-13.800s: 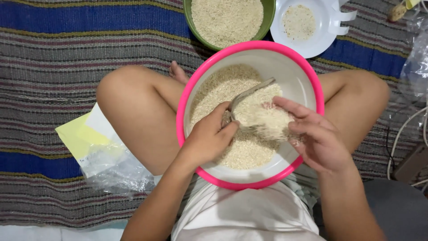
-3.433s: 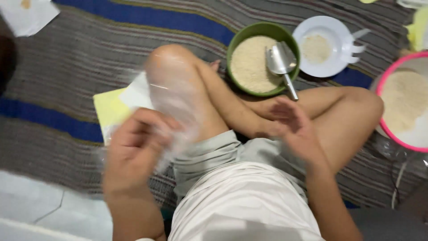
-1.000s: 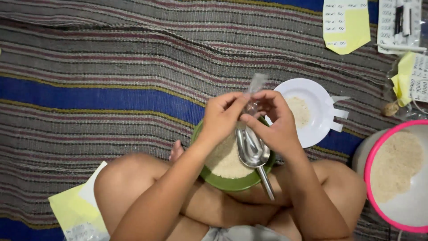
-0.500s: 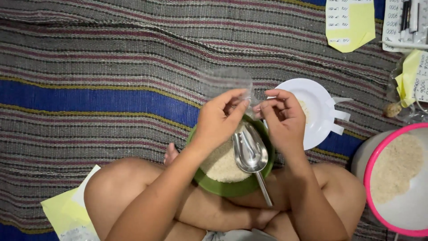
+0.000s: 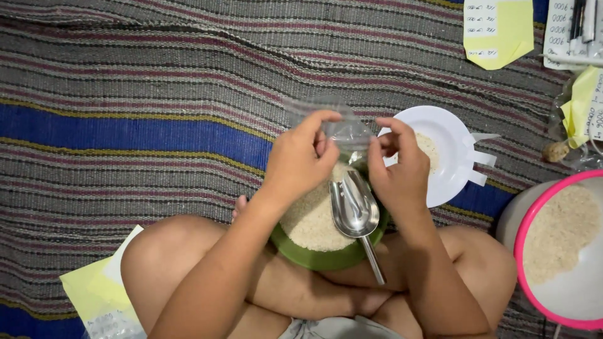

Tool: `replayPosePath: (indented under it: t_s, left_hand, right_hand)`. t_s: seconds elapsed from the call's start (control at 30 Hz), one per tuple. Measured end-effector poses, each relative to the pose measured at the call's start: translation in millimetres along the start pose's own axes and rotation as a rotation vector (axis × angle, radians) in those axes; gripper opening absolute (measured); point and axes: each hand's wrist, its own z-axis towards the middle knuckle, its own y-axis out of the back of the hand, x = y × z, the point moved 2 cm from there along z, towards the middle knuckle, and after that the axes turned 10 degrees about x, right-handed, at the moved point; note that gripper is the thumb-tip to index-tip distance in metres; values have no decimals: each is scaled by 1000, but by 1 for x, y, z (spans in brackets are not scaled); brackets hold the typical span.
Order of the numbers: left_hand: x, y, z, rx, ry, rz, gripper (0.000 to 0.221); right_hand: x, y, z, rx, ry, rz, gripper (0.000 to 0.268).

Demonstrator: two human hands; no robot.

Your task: Scooping rice from a bowl into small plastic bags while sitting on the floor.

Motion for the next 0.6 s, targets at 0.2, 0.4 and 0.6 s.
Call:
replayPosePath:
  t_s: [0.2,0.4,0.6]
  left_hand:
    - [-9,6,-1,11,32,-3,40]
    - [-14,10,-4,124,-25,-3,45]
    - [-27,14,-7,170,-264,13,40]
  right_hand:
    - [28,-2,1,26,150,-45,26]
    - [21,-10,-1,124,301,-228,7]
    - [-5,-6,-8,191,65,-79,42]
